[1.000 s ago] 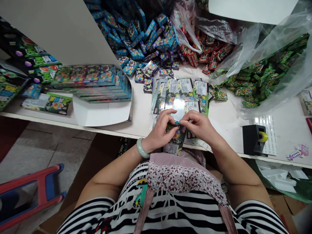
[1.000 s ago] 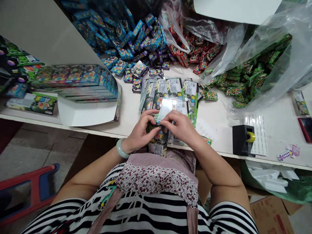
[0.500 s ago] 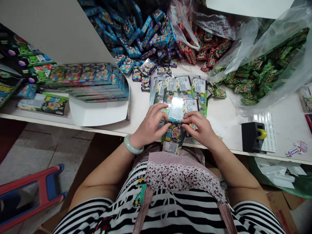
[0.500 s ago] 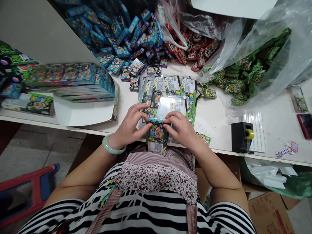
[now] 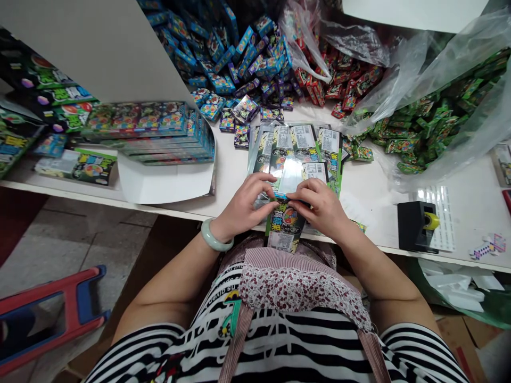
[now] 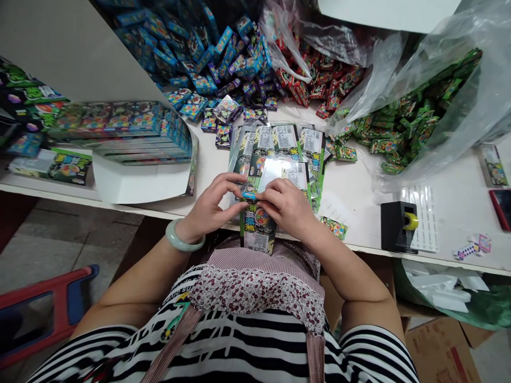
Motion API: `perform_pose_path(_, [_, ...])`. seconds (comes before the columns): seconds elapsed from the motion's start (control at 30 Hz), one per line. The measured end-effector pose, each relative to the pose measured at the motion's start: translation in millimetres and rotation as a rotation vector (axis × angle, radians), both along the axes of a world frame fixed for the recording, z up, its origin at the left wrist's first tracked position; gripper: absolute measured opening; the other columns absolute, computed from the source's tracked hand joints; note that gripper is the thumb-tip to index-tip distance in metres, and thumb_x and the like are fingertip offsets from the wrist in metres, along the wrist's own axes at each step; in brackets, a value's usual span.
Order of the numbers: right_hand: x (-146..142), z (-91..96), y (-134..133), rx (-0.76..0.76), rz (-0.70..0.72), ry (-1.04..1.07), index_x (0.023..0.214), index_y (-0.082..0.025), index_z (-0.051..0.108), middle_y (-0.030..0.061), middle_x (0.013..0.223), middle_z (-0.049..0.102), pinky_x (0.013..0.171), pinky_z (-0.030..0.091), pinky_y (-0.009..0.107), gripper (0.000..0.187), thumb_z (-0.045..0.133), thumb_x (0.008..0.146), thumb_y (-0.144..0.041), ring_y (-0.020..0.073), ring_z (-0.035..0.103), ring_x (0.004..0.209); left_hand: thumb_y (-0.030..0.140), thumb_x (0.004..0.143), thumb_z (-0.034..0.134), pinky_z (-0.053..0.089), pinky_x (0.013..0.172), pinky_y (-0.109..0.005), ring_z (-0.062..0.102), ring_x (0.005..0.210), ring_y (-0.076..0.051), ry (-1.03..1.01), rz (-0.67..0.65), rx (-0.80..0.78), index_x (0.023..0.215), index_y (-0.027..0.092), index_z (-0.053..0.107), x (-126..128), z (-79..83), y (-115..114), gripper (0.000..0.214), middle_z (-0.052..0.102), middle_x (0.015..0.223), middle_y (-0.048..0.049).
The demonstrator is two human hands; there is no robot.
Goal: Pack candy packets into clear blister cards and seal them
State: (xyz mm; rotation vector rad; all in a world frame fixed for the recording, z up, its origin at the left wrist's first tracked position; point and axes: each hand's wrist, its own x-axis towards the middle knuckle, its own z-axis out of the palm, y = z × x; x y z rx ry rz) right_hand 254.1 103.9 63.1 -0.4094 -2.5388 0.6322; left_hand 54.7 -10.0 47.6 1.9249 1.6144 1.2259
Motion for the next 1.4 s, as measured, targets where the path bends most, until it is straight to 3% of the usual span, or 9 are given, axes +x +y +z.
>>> perform_pose_path(0.27, [-1.0, -7.8, -2.1, -0.072, 0.031, 0.026, 0.092, -0.022, 0.065, 0.0057, 0.095, 0.065, 0.075, 0.051, 0.033, 0.011, 0.054, 0.097, -0.022, 0.0192, 0.060, 0.087, 0.024, 0.090, 0.065, 0.054, 0.081, -0.031, 0.063, 0.090, -0.015, -0.370, -0.044, -0.076, 0.100, 0.021, 0.058, 5.6, -18.8, 4.5, 0.013, 0.063, 0.096, -0.0040])
perform_pose_path(0.37, [1.7, -13.4, -7.4, -0.107, -0.008, 0.070, 0.099, -0.023, 0.065, 0.0058, 0.096, 0.065, 0.078, 0.052, 0.035, 0.012, 0.054, 0.097, -0.022, 0.0198, 0.061, 0.091, 0.025, 0.091, 0.064, 0.054, 0.080, -0.031, 0.062, 0.092, -0.015, -0.385, -0.077, -0.053, 0.088, 0.020, 0.059, 3.3, -20.4, 4.9, 0.008, 0.062, 0.095, -0.0042])
perform_pose_path(0.5, [10.6, -23.9, -13.7, -0.197, -0.123, 0.167, 0.111, -0.024, 0.063, 0.0071, 0.103, 0.066, 0.086, 0.053, 0.040, 0.017, 0.059, 0.094, -0.024, 0.0225, 0.063, 0.101, 0.031, 0.090, 0.067, 0.054, 0.083, -0.031, 0.062, 0.094, -0.015, -0.395, -0.067, -0.081, 0.091, 0.020, 0.057, -3.9, -23.0, 3.9, 0.015, 0.061, 0.097, -0.0041])
perform_pose_path(0.73, [13.1, -28.8, -18.2, -0.337, -0.201, 0.207, 0.096, -0.024, 0.060, 0.0039, 0.097, 0.065, 0.087, 0.052, 0.037, 0.005, 0.056, 0.095, -0.027, 0.0182, 0.061, 0.099, 0.037, 0.088, 0.068, 0.055, 0.085, -0.033, 0.064, 0.095, -0.018, -0.375, -0.064, -0.169, 0.108, 0.021, 0.060, -3.6, -33.2, 6.2, 0.027, 0.065, 0.104, -0.0066])
perform_pose_path(0.93, [12.4, -31.4, -22.7, -0.401, -0.216, 0.094, 0.092, -0.022, 0.057, 0.0051, 0.099, 0.064, 0.093, 0.050, 0.032, 0.009, 0.052, 0.097, -0.026, 0.0153, 0.059, 0.101, 0.038, 0.085, 0.070, 0.056, 0.090, -0.040, 0.067, 0.093, -0.021, -0.382, 0.014, -0.186, 0.087, 0.024, 0.063, 8.3, -37.3, 9.9, 0.016, 0.068, 0.088, -0.0023])
perform_pose_path(1.1, [18.2, -33.7, -27.2, -0.482, -0.258, 0.078, 0.101, -0.020, 0.061, 0.0069, 0.110, 0.066, 0.102, 0.048, 0.030, 0.010, 0.053, 0.098, -0.025, 0.0154, 0.058, 0.113, 0.039, 0.082, 0.072, 0.056, 0.095, -0.042, 0.066, 0.100, -0.023, -0.390, 0.018, -0.271, 0.090, 0.024, 0.065, 7.9, -37.7, 10.6, 0.018, 0.069, 0.095, -0.0030])
perform_pose_path(1.2, [36.4, -35.8, -18.2, -0.552, -0.239, 0.141, 0.124, -0.022, 0.058, 0.0093, 0.134, 0.059, 0.097, 0.051, 0.031, 0.029, 0.055, 0.096, -0.029, 0.0170, 0.055, 0.122, 0.039, 0.082, 0.073, 0.056, 0.090, -0.038, 0.065, 0.097, -0.020, -0.400, 0.148, -0.280, 0.099, 0.023, 0.064, 2.0, -40.0, 20.8, 0.025, 0.069, 0.102, -0.0031])
perform_pose_path(1.27, [60.8, -42.1, -5.4, -0.583, -0.350, 0.187, 0.132, -0.024, 0.055, 0.0100, 0.140, 0.056, 0.094, 0.053, 0.034, 0.038, 0.057, 0.095, -0.032, 0.0180, 0.057, 0.120, 0.038, 0.082, 0.073, 0.055, 0.087, -0.035, 0.064, 0.095, -0.018, -0.414, 0.258, -0.256, 0.103, 0.022, 0.063, -4.2, -45.8, 31.2, 0.029, 0.068, 0.101, -0.0027])
perform_pose_path(1.4, [131.6, -66.2, 26.7, -0.485, -0.709, 0.085, 0.114, -0.019, 0.066, 0.0096, 0.114, 0.067, 0.088, 0.053, 0.039, 0.026, 0.058, 0.092, -0.029, 0.0200, 0.063, 0.100, 0.037, 0.084, 0.069, 0.054, 0.087, -0.037, 0.062, 0.095, -0.020, -0.248, 0.253, -0.232, 0.104, 0.021, 0.063, -20.6, -65.5, 48.4, 0.027, 0.066, 0.102, -0.0030])
